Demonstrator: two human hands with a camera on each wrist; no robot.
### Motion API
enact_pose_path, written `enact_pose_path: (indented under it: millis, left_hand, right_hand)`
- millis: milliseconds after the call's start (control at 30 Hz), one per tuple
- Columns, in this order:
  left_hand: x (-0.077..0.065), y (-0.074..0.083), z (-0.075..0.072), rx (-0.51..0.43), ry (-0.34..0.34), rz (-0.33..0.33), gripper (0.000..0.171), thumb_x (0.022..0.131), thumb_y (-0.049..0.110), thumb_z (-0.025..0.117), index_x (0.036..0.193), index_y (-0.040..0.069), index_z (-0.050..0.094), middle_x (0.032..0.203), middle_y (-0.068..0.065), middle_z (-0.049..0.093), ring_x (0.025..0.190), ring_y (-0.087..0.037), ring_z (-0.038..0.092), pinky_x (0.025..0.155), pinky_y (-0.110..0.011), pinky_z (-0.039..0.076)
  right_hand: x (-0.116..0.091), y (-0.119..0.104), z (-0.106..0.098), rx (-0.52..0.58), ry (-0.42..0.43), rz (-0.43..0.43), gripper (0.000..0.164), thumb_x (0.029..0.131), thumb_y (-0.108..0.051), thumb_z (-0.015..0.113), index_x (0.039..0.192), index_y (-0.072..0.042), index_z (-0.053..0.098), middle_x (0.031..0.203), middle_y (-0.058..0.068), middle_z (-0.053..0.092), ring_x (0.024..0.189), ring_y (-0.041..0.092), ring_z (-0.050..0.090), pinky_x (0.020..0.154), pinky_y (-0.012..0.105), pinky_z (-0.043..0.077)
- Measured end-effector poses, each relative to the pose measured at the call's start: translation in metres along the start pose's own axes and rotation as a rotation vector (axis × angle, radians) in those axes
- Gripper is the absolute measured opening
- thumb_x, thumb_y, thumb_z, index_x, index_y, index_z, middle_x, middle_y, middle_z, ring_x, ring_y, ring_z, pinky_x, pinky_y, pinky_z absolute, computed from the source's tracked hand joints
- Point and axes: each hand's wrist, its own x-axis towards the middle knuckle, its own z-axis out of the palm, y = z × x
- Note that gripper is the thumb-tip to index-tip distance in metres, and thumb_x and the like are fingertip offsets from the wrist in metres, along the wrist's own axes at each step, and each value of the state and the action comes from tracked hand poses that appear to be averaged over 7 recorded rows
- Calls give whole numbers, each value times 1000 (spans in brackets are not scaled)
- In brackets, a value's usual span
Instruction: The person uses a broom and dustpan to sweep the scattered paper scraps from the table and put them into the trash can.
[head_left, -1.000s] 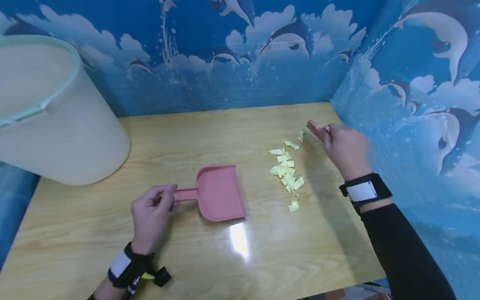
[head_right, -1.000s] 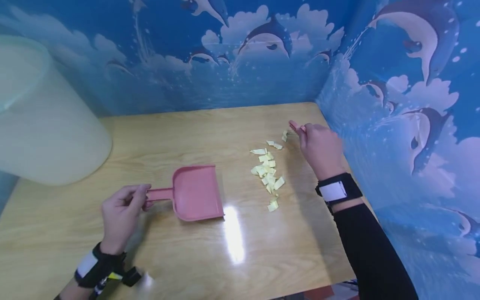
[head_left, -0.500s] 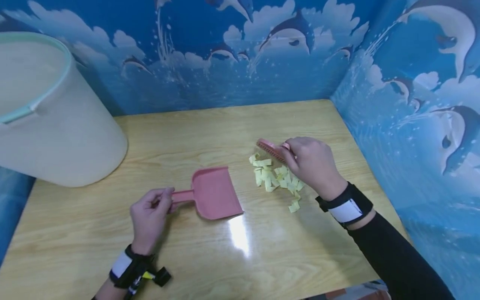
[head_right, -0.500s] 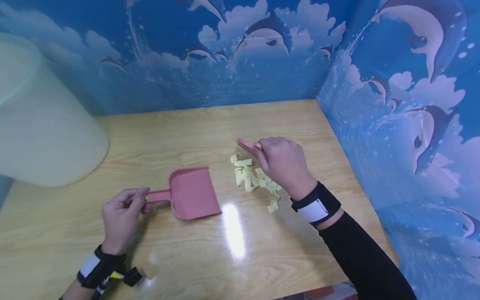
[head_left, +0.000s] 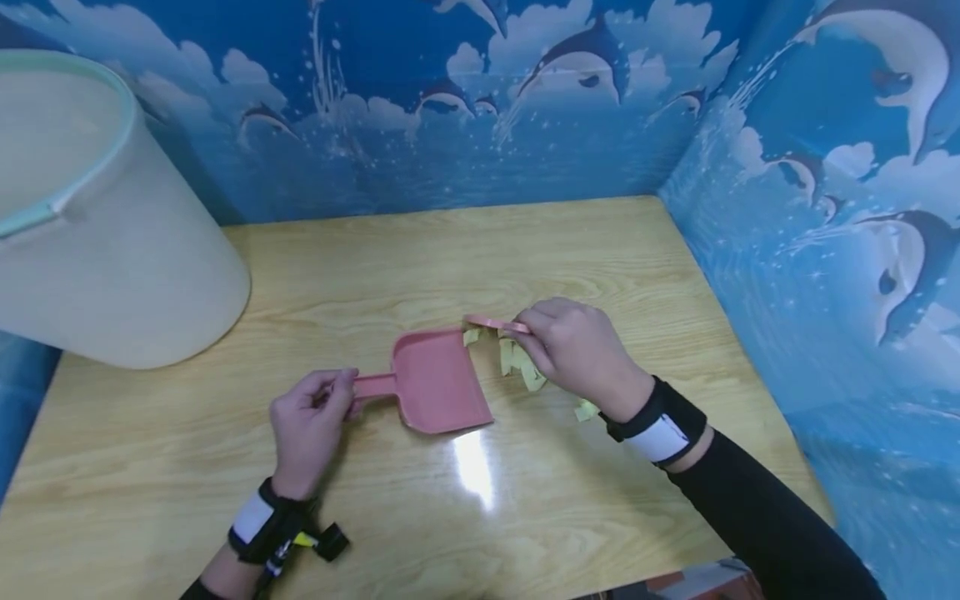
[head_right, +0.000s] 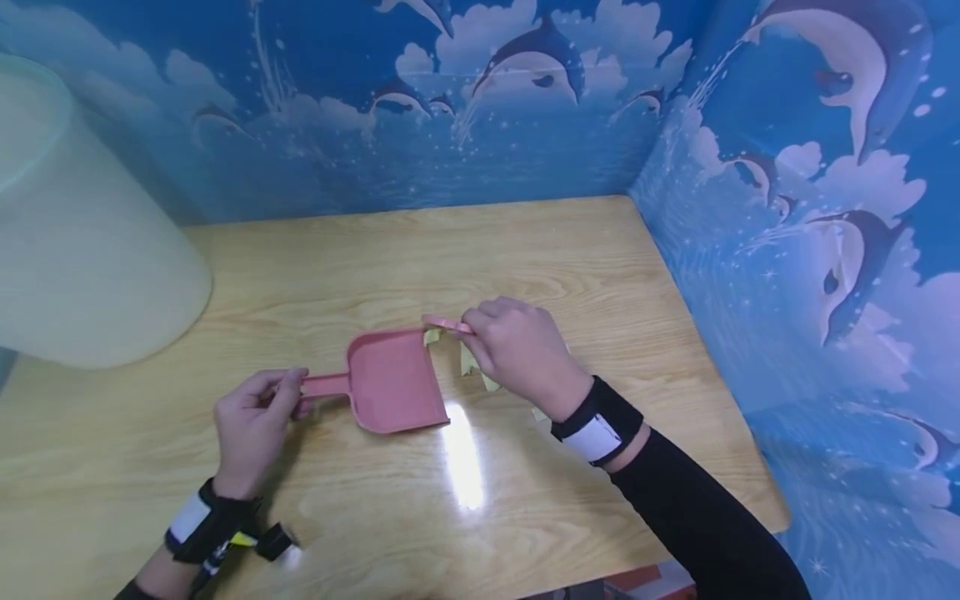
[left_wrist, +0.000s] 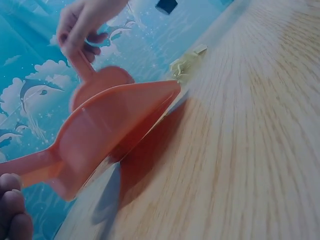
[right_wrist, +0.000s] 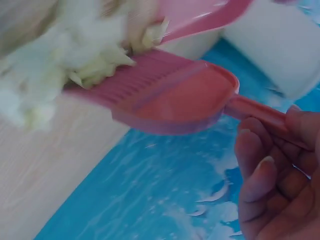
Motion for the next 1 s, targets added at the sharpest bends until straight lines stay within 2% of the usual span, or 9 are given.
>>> enact_pose_path:
  millis: [133,233,300,400,567,700,800,900,1000]
  left_hand:
    - [0,-10,0,-14,-1,0,14,98,17,65,95,7,74,70,-3,71,55,-11,64,44,-18,48]
    - [0,-11,-1,-17,-7,2,16,98,20,65,95,8,74,70,-1,71,56,-12,65,45,-19,49]
    - [0,-10,-2,-16,-13,0,16,99,20,65,95,8,74,70,0,71,56,-12,64,45,-19,49]
    - [-1,-8,-2,-10,-26,1,15,99,20,65,96,9,74,70,1,71,56,-12,64,45,-19,48]
    - [-4,-6,0,-19,-54,13,12,98,16,66,96,8,74,71,-2,71,56,-16,65,47,-18,49]
    - [-6,-2,3,-2,-68,-10,11,97,14,66,97,7,74,72,-3,72,56,-18,65,47,-17,48]
    - [-8,8,5,3,-70,-36,12,98,12,65,97,3,73,72,-7,72,57,-21,66,47,-17,49]
    - [-10,19,5,-12,-74,-49,13,98,10,64,96,0,72,73,-10,72,58,-25,67,49,-17,51]
    - [-11,25,4,-20,-77,-41,14,98,9,64,96,-2,72,75,-12,72,58,-26,67,51,-17,53]
  right_hand:
    - [0,-8,-18,59,29,3,17,96,-27,68,92,-11,72,82,1,72,71,15,65,60,34,56]
    - [-4,-3,-32,-11,101,28,21,97,-25,66,84,-9,69,74,4,69,64,19,63,55,37,55]
    - [-7,3,-38,-85,145,57,29,99,-24,61,74,-9,64,64,4,62,54,20,57,46,36,48]
    - [-13,9,-41,-154,181,87,39,98,-23,53,61,-13,49,52,0,46,44,16,41,36,30,32]
    - [-17,1,-27,-134,200,63,44,95,-23,49,54,-18,34,47,-6,30,41,10,27,36,24,17]
    - [-14,-15,-10,-81,189,31,44,93,-21,55,55,-19,33,47,-8,27,40,8,26,37,23,16]
    - [-8,-28,-3,6,189,15,41,93,-20,56,56,-19,37,47,-8,30,41,6,29,37,21,20]
    - [-1,-37,-4,86,231,5,38,94,-20,55,57,-18,43,48,-8,36,41,5,32,37,20,25]
    - [3,-37,-12,103,282,8,37,94,-21,54,58,-15,47,48,-6,41,42,6,37,38,20,29]
